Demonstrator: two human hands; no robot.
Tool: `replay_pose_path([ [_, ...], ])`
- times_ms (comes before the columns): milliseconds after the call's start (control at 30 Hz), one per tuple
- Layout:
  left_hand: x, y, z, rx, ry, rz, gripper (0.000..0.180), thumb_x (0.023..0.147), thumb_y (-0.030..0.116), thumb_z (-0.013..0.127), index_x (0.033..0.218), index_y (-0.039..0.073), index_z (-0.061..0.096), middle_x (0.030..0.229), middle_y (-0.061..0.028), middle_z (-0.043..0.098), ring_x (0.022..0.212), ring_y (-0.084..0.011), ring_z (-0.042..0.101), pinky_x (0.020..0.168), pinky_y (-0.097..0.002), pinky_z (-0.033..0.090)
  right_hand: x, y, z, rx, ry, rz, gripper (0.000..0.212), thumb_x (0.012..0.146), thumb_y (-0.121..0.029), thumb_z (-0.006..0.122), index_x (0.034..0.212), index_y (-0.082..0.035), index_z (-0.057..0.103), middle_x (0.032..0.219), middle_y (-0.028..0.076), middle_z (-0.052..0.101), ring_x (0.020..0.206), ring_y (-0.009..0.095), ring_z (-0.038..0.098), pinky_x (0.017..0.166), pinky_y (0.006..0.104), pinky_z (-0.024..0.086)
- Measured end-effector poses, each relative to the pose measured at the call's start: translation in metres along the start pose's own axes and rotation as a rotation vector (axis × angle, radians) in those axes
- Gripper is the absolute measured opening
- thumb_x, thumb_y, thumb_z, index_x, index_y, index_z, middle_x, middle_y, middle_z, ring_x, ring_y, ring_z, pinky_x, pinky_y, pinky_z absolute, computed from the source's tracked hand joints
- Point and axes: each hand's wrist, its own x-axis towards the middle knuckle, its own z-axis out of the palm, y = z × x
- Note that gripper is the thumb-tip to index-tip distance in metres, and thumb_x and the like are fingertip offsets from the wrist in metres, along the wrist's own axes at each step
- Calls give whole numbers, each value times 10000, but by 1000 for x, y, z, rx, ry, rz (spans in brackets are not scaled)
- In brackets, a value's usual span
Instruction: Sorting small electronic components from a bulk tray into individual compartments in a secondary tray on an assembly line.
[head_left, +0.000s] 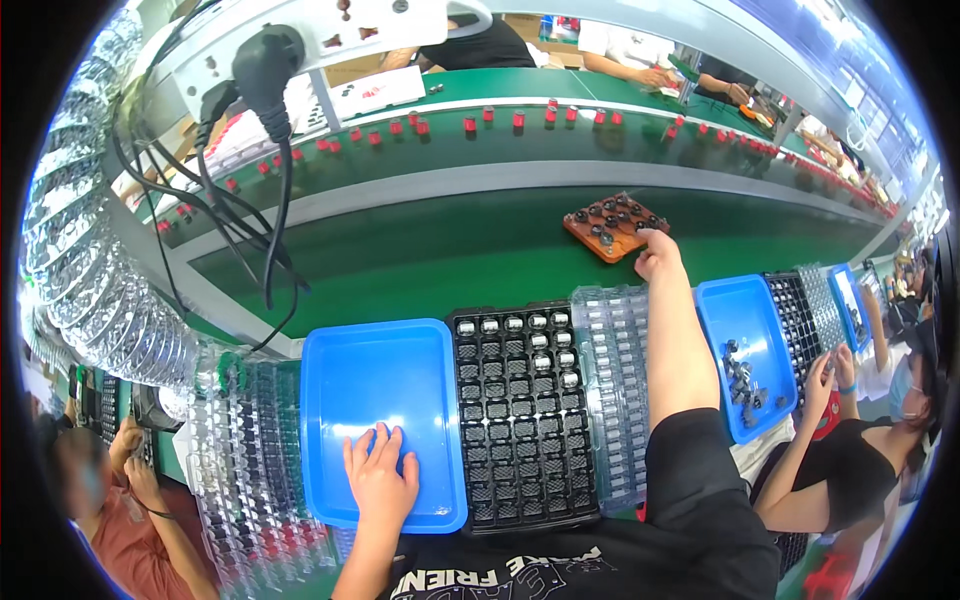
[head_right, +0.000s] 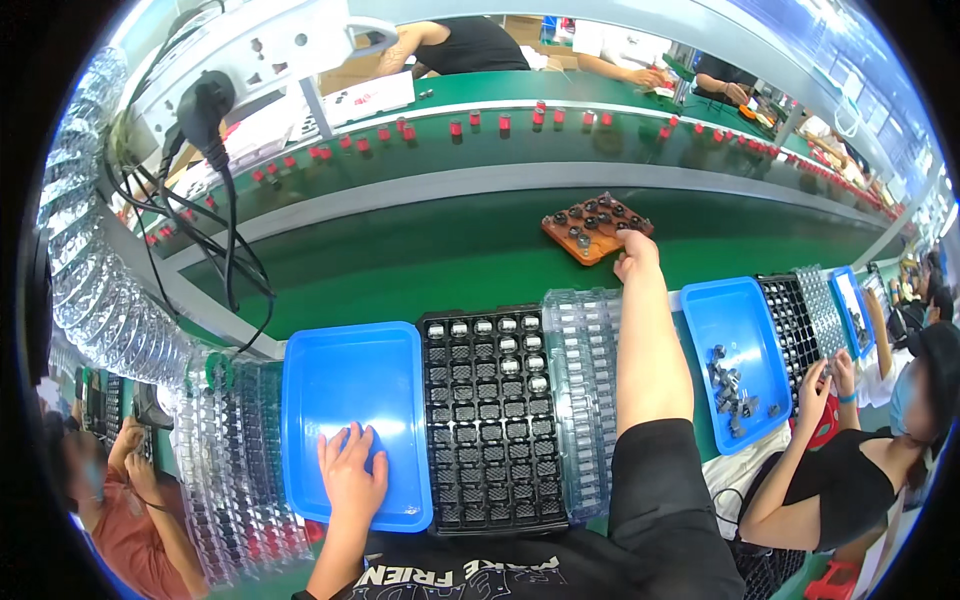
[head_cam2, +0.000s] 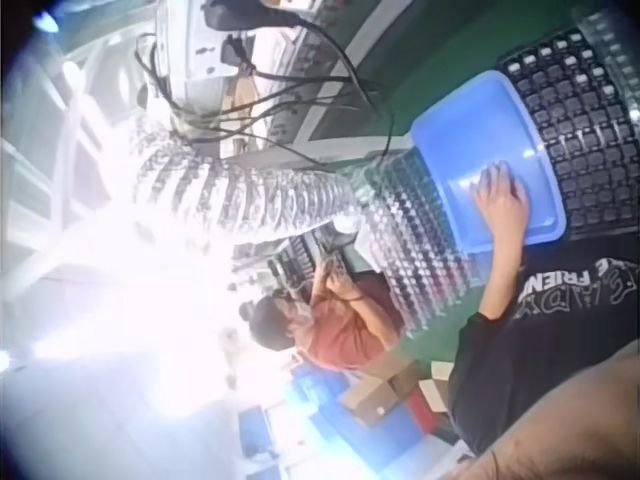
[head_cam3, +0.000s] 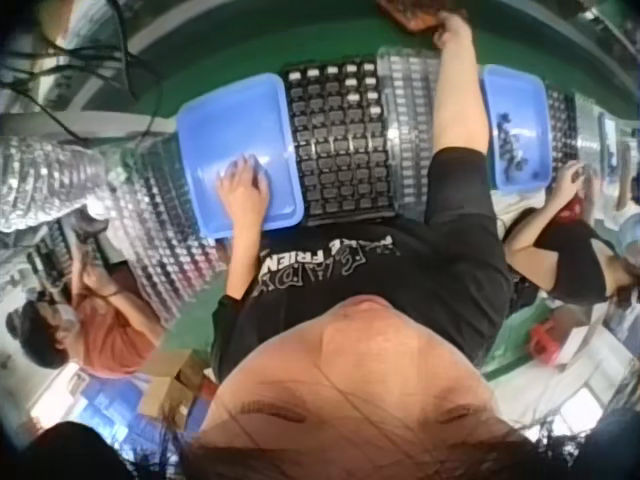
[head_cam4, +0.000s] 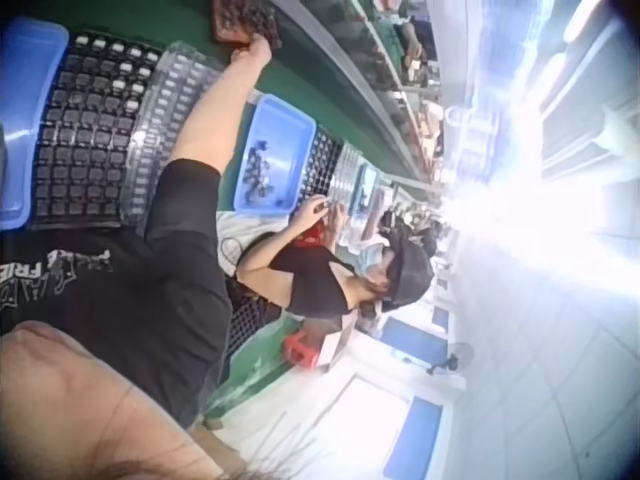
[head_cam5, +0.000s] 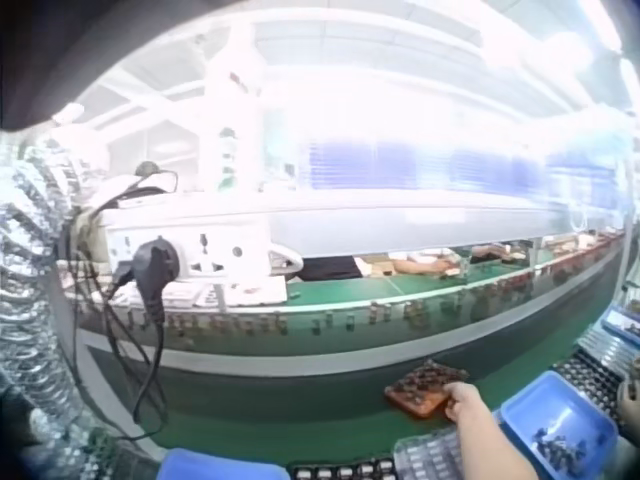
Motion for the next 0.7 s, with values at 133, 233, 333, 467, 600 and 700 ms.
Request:
replay_pose_path([
  [133,1,-1,3,-22,5,24,400,807,182,720,1181,39,727,1257,-208,688,1227,-370,581,1178,-566,297,31,12,2,62,11,-167,258,929,-3,554,1166,-68,633,1096,111,671,911,273,676,769,393,581],
  [233,0,-1,2,-55,24,15,393,810,187,724,1176,44,729,1241,-203,696,1224,-366,583,1181,-566,293,34,19,0,183,-94,-176,280,921,25,548,1192,19,619,1167,163,692,1071,347,699,925,509,582],
  [333,-4,-5,2,-83,53,-16,377,812,192,729,1161,49,735,1238,-189,702,1220,-361,587,1188,-566,282,12,19,12,176,-158,-174,291,924,27,542,1207,21,608,1196,179,675,1101,355,683,937,507,576],
  [467,-8,-15,-4,-121,-12,-71,456,846,225,732,1261,46,678,1299,-188,670,1288,-375,553,1195,-569,269,-78,25,41,78,-349,-242,261,931,6,532,1183,25,596,1156,173,671,1056,323,681,898,469,583],
  [600,7,-8,-12,-404,-44,-121,863,880,310,732,1538,-53,308,1535,-294,400,1437,-448,377,1221,-549,218,-186,51,52,-111,-443,-376,224,926,-29,542,1142,10,589,1075,113,687,975,246,698,878,401,587],
  [700,25,17,-21,-611,136,12,1026,903,390,710,1586,-83,108,1626,-355,150,1509,-491,202,1241,-512,180,-257,95,67,-242,-468,-316,250,908,-9,555,1154,20,580,1070,128,690,940,244,710,808,372,608],
])
